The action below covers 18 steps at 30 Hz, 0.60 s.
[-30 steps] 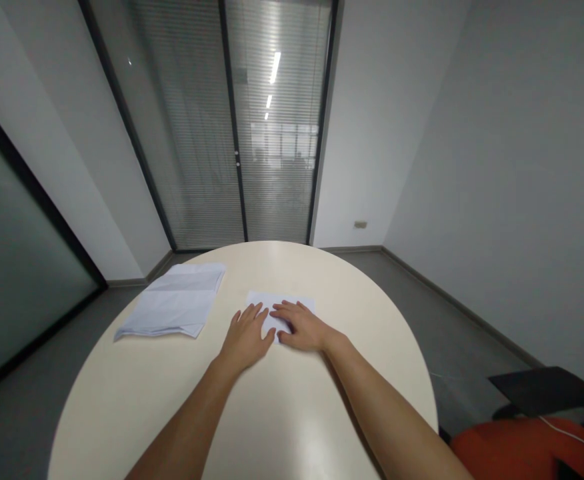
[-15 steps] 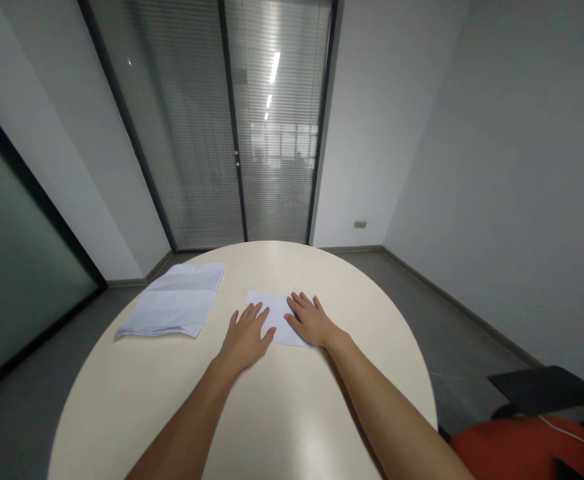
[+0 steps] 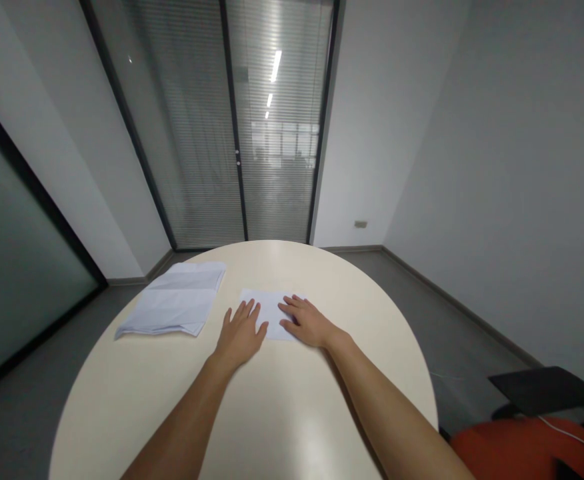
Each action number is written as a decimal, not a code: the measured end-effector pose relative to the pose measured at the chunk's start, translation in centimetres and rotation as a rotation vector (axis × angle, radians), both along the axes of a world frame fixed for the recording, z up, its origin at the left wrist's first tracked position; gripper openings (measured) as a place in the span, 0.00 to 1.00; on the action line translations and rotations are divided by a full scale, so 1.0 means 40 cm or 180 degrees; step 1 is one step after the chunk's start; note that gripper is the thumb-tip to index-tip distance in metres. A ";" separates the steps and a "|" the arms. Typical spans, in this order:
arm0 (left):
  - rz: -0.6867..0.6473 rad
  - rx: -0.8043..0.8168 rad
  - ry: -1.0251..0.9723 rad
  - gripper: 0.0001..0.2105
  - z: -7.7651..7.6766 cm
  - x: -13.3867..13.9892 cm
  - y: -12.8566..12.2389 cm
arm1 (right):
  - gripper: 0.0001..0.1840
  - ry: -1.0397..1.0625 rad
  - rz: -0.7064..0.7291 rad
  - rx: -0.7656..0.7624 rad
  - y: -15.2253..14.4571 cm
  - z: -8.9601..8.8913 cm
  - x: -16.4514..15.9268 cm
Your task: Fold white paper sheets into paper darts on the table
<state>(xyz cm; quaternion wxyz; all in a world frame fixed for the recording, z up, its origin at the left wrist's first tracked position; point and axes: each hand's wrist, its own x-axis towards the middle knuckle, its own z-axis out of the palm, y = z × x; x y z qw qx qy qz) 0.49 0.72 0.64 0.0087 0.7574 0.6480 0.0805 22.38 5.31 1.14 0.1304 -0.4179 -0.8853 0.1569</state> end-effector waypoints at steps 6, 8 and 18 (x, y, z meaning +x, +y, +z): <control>-0.0022 -0.0055 0.0000 0.30 0.001 0.000 -0.003 | 0.34 0.0026 -0.0147 -0.0054 0.006 -0.004 0.005; -0.0027 -0.0066 0.0015 0.30 -0.002 -0.001 -0.001 | 0.34 0.0007 -0.0179 -0.0083 0.005 -0.002 0.005; -0.0110 0.0216 -0.0155 0.24 -0.024 -0.013 0.018 | 0.30 0.0042 -0.0145 0.0086 0.001 0.003 0.005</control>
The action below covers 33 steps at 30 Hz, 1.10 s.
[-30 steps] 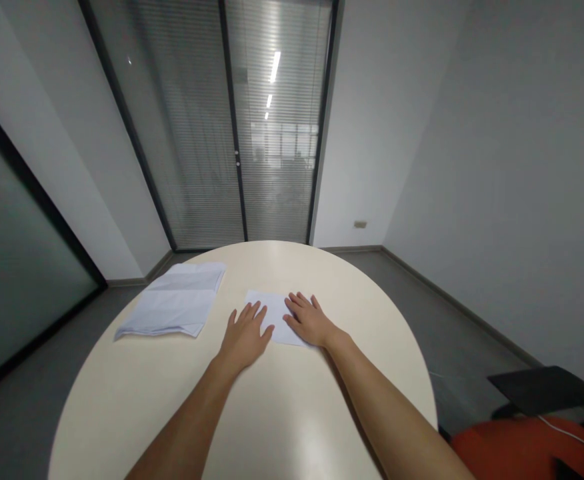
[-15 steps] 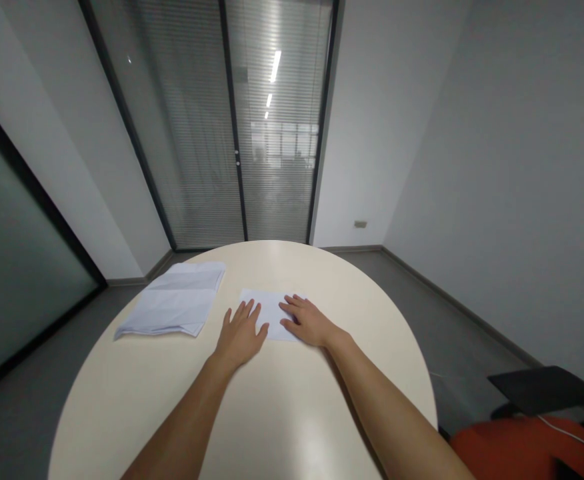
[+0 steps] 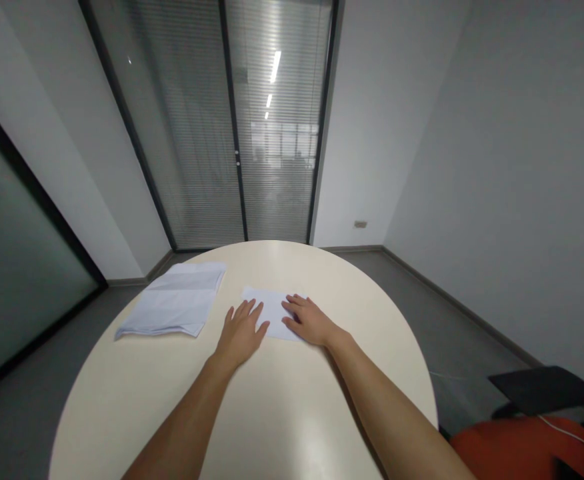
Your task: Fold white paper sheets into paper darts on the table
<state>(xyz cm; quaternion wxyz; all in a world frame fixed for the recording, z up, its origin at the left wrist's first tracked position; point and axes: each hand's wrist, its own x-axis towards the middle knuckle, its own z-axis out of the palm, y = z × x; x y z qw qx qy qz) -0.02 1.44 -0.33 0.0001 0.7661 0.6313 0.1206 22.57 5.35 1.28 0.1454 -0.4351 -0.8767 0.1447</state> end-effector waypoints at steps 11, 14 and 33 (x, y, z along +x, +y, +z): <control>-0.0293 -0.0058 -0.0169 0.21 0.008 -0.007 -0.003 | 0.30 -0.0045 -0.0206 0.0015 0.006 -0.007 0.005; -0.0279 -0.0073 -0.0180 0.21 0.009 -0.007 -0.004 | 0.29 -0.0033 -0.0354 -0.0047 0.006 -0.004 0.008; -0.0129 -0.0270 0.0149 0.24 0.027 0.006 -0.015 | 0.25 0.0046 0.0038 0.0149 0.001 0.004 -0.001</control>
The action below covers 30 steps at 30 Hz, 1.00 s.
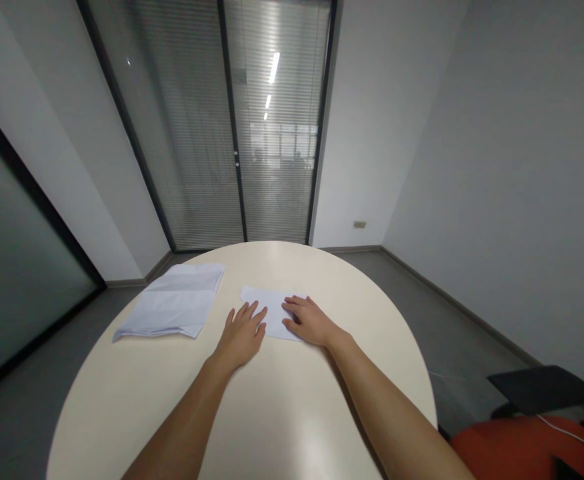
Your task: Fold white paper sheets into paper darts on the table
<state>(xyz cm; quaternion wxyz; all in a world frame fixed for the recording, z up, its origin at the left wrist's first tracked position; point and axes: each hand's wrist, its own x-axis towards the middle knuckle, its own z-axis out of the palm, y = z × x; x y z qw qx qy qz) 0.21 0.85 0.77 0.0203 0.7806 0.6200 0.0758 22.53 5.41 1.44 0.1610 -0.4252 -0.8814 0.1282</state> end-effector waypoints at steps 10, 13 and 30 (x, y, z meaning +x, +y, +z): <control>0.0084 0.0154 -0.0115 0.24 -0.018 -0.006 0.009 | 0.36 0.0246 0.0594 -0.0087 0.000 -0.008 -0.009; 0.0092 0.0161 -0.0172 0.24 -0.018 -0.007 0.009 | 0.38 0.0279 0.0604 -0.0170 0.004 -0.013 -0.008; 0.0042 0.0087 -0.0163 0.24 -0.016 -0.012 0.007 | 0.27 0.0199 0.0135 0.0083 0.007 -0.003 0.009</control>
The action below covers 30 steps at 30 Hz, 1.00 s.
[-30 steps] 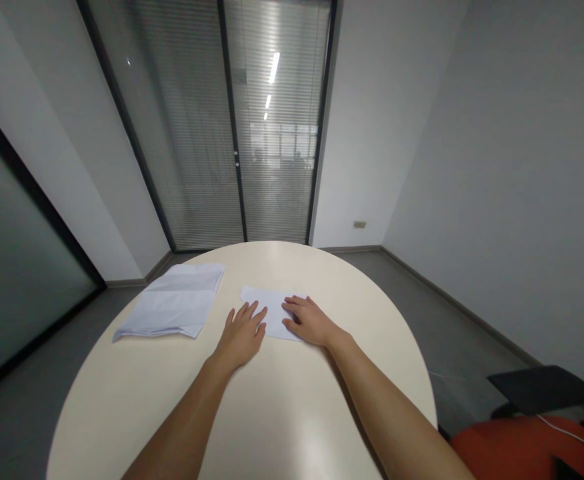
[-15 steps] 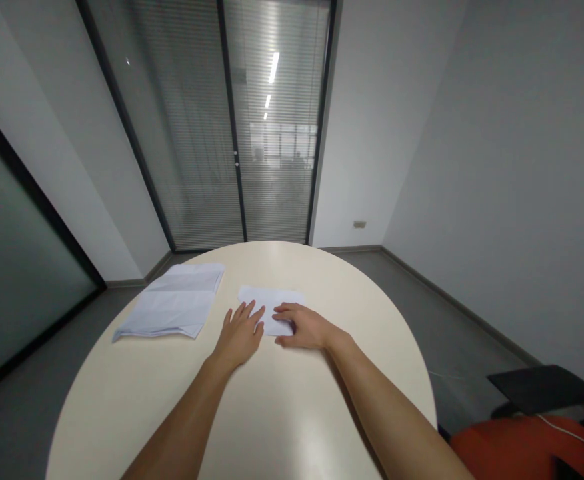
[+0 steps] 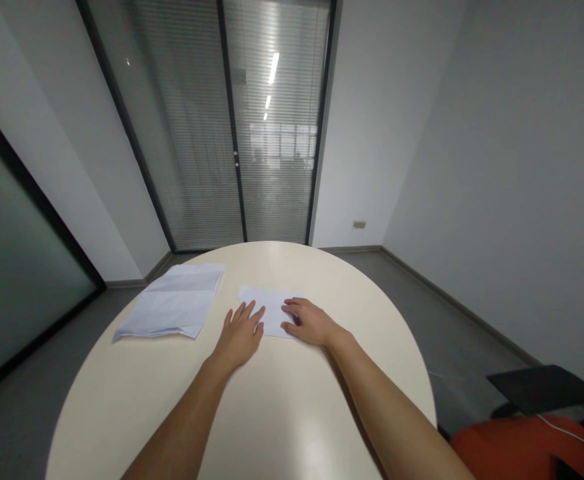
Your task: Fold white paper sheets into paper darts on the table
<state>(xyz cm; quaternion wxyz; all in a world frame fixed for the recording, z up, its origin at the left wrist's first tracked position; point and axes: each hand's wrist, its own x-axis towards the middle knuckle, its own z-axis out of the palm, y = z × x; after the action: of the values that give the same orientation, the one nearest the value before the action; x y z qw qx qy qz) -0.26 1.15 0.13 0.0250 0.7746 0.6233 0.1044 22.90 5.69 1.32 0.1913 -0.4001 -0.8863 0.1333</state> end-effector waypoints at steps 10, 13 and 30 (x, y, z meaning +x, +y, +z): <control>-0.0112 0.0245 -0.0114 0.23 -0.017 -0.005 0.012 | 0.36 0.0086 0.0399 -0.0140 0.003 -0.011 -0.009; -0.0329 0.0333 -0.0230 0.21 -0.019 -0.009 0.018 | 0.35 0.0106 0.0426 -0.0141 0.007 -0.014 -0.007; -0.0600 0.0518 -0.0519 0.18 -0.023 -0.014 0.026 | 0.29 0.0196 0.0211 -0.0219 0.005 -0.005 0.004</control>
<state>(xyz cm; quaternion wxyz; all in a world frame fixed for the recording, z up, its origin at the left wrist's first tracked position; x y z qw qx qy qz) -0.83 2.19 -0.81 0.0224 0.8181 0.5332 0.2143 23.06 5.88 1.11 0.2001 -0.3726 -0.8876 0.1822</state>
